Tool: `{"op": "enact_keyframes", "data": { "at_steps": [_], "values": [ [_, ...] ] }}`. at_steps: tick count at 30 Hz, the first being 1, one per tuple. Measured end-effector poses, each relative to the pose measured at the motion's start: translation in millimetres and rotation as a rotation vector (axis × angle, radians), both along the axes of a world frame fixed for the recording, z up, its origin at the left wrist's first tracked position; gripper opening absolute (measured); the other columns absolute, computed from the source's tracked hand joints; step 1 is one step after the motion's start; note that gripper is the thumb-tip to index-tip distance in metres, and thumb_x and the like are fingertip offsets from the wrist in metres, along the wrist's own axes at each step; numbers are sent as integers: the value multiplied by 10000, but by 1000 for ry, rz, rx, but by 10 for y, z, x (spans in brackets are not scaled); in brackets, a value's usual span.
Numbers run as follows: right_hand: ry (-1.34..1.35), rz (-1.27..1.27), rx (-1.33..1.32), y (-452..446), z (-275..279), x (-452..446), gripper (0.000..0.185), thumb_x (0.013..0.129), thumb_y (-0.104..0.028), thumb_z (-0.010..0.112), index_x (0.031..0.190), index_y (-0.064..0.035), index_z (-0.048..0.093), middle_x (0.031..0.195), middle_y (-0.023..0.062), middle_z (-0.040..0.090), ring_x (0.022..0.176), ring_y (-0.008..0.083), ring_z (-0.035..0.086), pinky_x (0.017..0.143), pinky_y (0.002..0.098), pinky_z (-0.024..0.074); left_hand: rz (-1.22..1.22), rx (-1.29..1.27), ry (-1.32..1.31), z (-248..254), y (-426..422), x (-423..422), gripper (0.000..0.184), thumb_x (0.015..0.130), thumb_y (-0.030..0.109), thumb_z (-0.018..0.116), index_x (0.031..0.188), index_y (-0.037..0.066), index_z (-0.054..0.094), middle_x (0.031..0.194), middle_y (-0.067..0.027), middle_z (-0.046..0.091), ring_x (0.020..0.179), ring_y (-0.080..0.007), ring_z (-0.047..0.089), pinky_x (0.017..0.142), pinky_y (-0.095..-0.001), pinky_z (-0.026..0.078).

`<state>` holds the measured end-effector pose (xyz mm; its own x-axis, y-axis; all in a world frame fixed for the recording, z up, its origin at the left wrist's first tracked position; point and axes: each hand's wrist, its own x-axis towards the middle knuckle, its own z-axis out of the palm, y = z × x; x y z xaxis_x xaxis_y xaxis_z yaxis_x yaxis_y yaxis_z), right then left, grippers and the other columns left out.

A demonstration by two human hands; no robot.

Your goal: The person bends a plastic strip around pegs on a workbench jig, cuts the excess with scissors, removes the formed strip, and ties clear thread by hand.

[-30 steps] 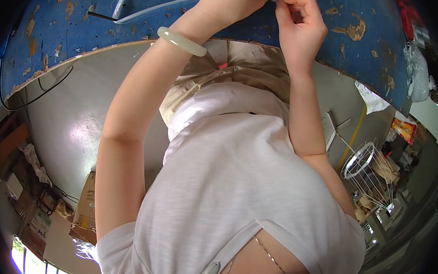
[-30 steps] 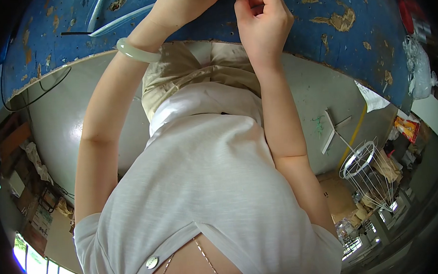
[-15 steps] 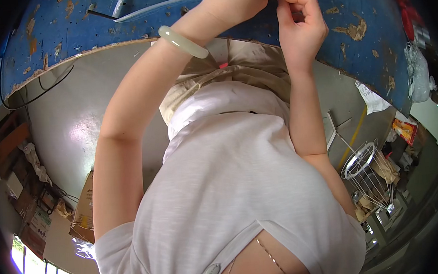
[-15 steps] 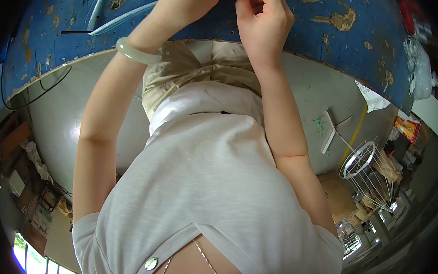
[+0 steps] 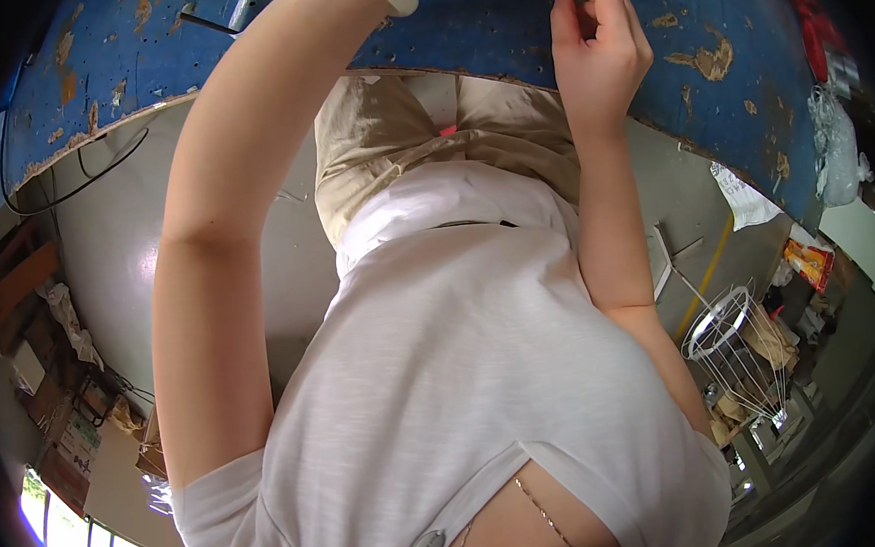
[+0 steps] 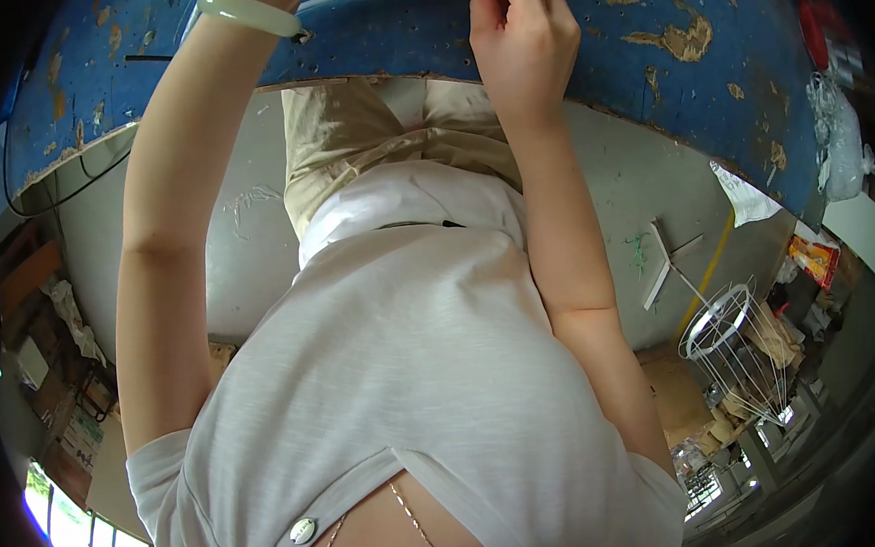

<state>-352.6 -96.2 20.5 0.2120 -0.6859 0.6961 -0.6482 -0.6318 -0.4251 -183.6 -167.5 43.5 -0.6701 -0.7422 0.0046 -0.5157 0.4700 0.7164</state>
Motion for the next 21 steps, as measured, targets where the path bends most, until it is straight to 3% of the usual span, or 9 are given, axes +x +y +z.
{"op": "enact_keyframes", "data": {
  "at_steps": [9,15,21],
  "values": [
    [-54,2,109,104,90,29,142,708,-36,749,808,-41,649,678,32,563,541,111,529,478,241,412,-86,48,-138,20,-122,6,280,773,271,607,896,40,708,853,-172,673,758,-271,636,695,-350,476],
    [13,-28,20,75,33,126,161,674,-99,799,731,-30,665,638,39,568,520,130,522,465,257,403,-137,-12,-160,-59,-196,-14,295,774,277,605,899,28,702,853,-175,671,747,-272,625,692,-353,470],
    [1,-73,45,60,-12,127,124,697,-63,772,740,-15,667,617,56,574,503,146,540,476,262,421,-80,49,-168,-29,-177,-10,295,766,273,603,888,22,700,827,-173,669,729,-263,619,683,-349,465]
  ]
}}
